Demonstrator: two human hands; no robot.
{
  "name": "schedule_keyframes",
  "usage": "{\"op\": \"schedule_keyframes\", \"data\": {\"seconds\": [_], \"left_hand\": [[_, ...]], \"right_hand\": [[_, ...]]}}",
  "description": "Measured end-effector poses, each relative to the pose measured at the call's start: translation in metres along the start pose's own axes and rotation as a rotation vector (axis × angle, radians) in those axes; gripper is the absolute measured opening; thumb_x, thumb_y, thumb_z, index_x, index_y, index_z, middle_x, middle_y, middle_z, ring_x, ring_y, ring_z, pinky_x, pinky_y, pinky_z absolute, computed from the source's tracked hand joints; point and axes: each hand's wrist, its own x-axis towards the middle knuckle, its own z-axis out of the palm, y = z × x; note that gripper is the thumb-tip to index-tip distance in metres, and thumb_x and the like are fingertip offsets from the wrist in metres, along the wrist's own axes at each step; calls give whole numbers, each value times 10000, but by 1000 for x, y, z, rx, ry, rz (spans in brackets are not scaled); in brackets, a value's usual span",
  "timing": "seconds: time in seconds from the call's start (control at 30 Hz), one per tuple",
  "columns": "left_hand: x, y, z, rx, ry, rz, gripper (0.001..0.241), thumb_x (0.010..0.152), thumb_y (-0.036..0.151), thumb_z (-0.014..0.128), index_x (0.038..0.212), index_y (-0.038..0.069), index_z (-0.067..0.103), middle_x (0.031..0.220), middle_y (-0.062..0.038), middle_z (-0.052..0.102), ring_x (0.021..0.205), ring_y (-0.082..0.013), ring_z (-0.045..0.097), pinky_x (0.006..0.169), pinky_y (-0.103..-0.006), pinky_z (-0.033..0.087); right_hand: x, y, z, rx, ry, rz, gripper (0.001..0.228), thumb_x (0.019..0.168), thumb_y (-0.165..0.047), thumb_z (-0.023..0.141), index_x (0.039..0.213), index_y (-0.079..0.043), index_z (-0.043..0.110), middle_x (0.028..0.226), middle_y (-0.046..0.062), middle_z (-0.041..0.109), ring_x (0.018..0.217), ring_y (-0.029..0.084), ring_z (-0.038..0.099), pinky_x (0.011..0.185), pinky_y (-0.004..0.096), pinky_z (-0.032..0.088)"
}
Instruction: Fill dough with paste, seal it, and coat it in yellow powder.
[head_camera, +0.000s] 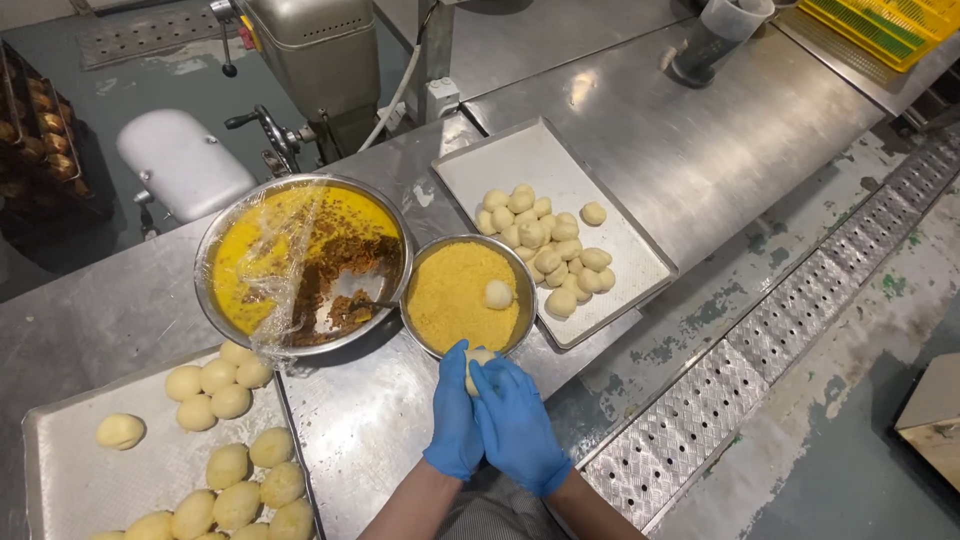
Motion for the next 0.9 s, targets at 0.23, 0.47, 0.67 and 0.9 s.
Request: {"op": "schedule_keyframes", "data": {"seconds": [0.23, 0.47, 0.67, 0.9], "left_hand": [[4, -2, 7, -122, -294, 121, 552, 1052, 401, 519, 1481, 63, 435, 1351, -167, 588, 1236, -269, 594, 1065, -400, 495], [-19, 12, 28, 78, -370, 147, 460, 1000, 249, 557, 1409, 101, 410, 1307, -136, 568, 1226, -266, 603, 1054, -398, 506], [-34, 16, 23, -60, -449, -8, 436, 1002, 264, 536, 1393, 103, 429, 1298, -160, 585, 1168, -249, 613, 988, -380, 533], [5, 12, 2, -47, -414, 53, 407, 1025, 311, 491, 1347, 62, 476, 1290, -189, 561, 1167, -288, 625, 999, -421, 552]], "right_hand": [[-2, -1, -26, 413, 44, 299, 621, 922, -9, 590, 1504, 48, 379, 1309, 185, 641, 1223, 344, 618, 1072, 426, 428], [-10, 22, -26, 158, 149, 18, 422, 872, -29, 727, 1285, -60, 645, 1284, 118, 661, 1183, 303, 632, 1033, 402, 473], [1, 43, -35, -196, 241, -353, 432, 818, -191, 849, 1222, -137, 704, 1264, 20, 673, 1188, 249, 605, 993, 398, 444], [9, 31, -26, -124, 202, -171, 335, 777, -219, 817, 1103, -219, 740, 1163, -41, 693, 1237, 253, 580, 1061, 432, 388]]}}
